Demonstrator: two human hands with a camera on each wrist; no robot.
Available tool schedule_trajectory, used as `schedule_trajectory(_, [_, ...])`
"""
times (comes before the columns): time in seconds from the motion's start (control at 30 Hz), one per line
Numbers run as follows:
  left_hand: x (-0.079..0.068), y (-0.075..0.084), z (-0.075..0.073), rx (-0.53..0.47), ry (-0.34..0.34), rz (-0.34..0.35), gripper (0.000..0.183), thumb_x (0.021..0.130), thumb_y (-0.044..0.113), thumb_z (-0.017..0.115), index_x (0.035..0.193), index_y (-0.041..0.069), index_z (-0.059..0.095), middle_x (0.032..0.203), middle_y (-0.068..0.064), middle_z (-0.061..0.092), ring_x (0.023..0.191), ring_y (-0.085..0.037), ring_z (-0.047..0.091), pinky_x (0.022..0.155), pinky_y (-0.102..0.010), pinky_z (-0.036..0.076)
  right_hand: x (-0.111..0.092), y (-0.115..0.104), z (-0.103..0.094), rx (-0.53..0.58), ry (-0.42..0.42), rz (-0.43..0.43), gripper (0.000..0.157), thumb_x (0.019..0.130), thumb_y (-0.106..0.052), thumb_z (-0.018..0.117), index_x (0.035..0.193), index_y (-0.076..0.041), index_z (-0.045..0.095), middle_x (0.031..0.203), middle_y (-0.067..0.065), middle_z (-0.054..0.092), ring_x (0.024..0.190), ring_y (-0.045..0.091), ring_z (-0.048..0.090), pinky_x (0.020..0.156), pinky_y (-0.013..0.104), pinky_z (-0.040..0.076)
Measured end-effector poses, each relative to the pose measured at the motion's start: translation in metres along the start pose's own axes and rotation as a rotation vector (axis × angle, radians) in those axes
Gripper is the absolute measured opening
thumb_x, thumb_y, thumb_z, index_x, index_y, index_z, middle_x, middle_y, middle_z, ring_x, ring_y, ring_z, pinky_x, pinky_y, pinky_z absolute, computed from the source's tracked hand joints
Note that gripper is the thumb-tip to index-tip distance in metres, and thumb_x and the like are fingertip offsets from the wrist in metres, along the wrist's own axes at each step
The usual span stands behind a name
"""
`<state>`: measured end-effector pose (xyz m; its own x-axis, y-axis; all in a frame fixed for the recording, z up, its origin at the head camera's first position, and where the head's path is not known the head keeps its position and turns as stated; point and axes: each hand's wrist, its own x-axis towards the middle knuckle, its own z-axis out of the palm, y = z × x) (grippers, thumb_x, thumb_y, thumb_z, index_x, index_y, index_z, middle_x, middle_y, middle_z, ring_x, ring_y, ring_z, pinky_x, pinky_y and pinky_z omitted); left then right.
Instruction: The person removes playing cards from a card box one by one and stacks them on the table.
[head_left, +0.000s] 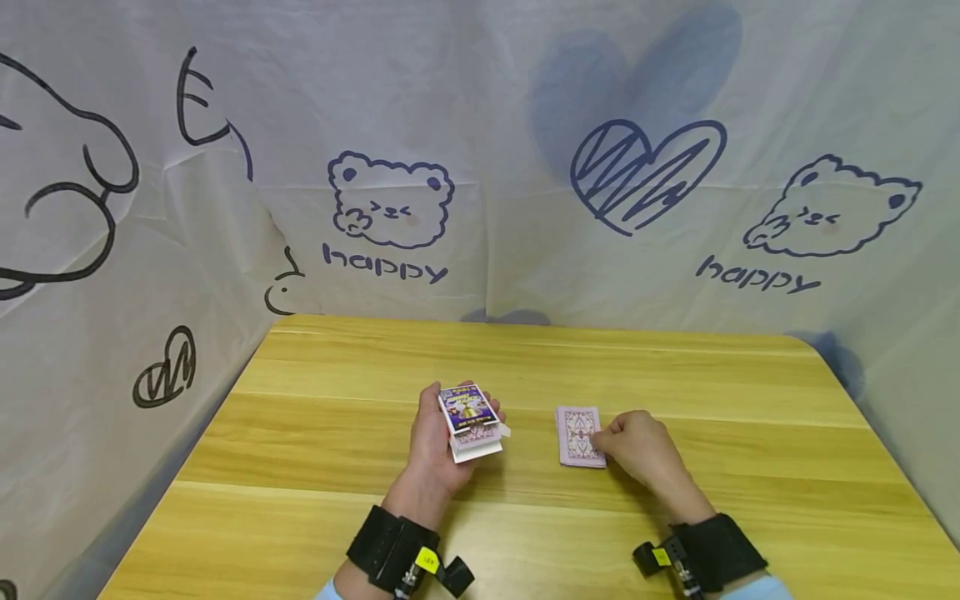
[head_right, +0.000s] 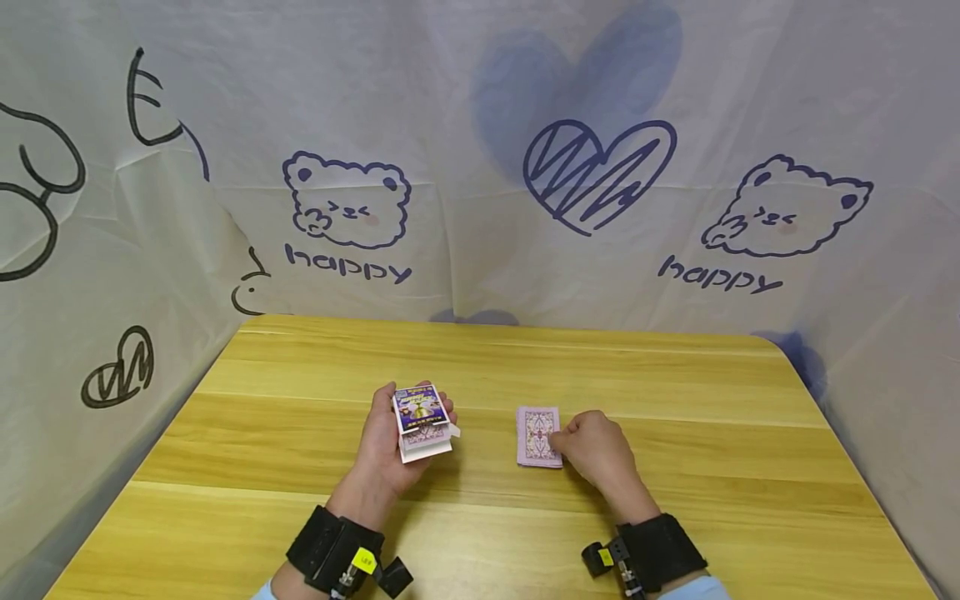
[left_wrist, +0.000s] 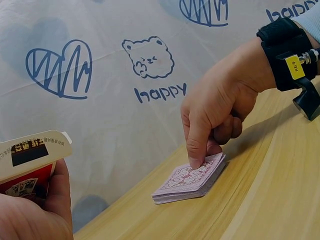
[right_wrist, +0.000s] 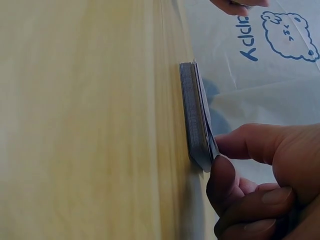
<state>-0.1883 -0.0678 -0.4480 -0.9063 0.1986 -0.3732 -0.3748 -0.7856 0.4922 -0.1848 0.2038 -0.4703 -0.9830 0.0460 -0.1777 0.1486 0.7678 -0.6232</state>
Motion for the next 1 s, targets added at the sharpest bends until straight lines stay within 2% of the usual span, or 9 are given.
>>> schedule_trajectory(0.53, [0.0000, -0.0019, -0.0002, 0.024, 0.005, -0.002, 0.058, 0.101, 0.055, 0.025, 0.136, 0.011, 0.038, 0.127, -0.017, 0.047, 0.099, -0.025, 0.062, 0.094, -0.044, 0.053, 0.0002, 0.0011, 0.0003, -0.037, 0.016, -0.011, 0.031, 0.080, -0.030, 0.071, 0.061, -0.010, 0.057, 0.056, -0.001, 0.048, 0.050, 0.013, 0.041, 0.044, 0.024, 0.028])
schedule_trajectory(0.67, [0.0005, -0.0020, 0.0000, 0.026, 0.005, -0.004, 0.058, 0.101, 0.055, 0.024, 0.136, 0.011, 0.037, 0.121, -0.015, 0.050, 0.099, -0.025, 0.062, 0.094, -0.044, 0.053, 0.0004, 0.0012, 0.0000, -0.034, 0.015, -0.006, 0.030, 0.080, -0.030, 0.072, 0.062, -0.010, 0.058, 0.056, -0.001, 0.049, 0.050, 0.013, 0.042, 0.044, 0.024, 0.029])
schedule_trajectory(1.0, [0.0012, -0.0031, -0.0018, 0.031, 0.006, -0.013, 0.058, 0.101, 0.055, 0.024, 0.137, 0.011, 0.037, 0.132, -0.017, 0.045, 0.102, -0.025, 0.061, 0.094, -0.045, 0.052, 0.0007, 0.0011, -0.0024, 0.013, 0.025, 0.003, 0.027, 0.085, -0.031, 0.069, 0.071, -0.008, 0.063, 0.064, 0.003, 0.056, 0.053, 0.016, 0.046, 0.045, 0.026, 0.033])
